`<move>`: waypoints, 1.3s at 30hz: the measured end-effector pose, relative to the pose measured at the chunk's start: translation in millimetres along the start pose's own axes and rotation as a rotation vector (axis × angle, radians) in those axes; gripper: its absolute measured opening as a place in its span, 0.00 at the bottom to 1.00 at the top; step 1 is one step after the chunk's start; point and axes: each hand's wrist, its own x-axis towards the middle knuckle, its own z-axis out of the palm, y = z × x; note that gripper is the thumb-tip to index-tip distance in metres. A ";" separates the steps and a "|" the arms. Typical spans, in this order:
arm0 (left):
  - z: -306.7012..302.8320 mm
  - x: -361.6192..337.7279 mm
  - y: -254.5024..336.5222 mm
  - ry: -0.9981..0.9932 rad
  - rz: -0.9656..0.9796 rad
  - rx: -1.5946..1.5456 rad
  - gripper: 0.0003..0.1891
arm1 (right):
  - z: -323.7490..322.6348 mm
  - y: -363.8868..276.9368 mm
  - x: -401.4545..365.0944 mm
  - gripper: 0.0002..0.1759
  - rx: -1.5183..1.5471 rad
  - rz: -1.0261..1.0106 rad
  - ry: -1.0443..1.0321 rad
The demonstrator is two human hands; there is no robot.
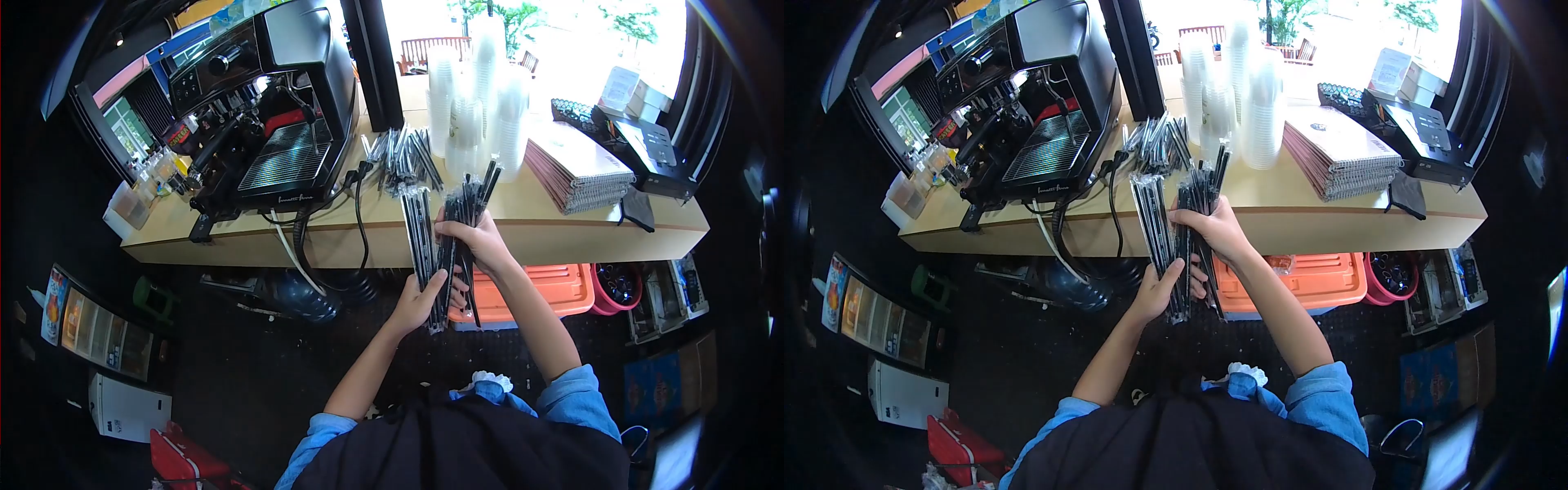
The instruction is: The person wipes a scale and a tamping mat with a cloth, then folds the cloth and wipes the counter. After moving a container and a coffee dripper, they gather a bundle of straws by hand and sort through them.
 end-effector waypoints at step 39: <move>-13.5 2.9 -3.5 0.134 0.055 0.075 0.20 | 3.3 -2.9 2.0 0.08 -0.149 0.030 0.154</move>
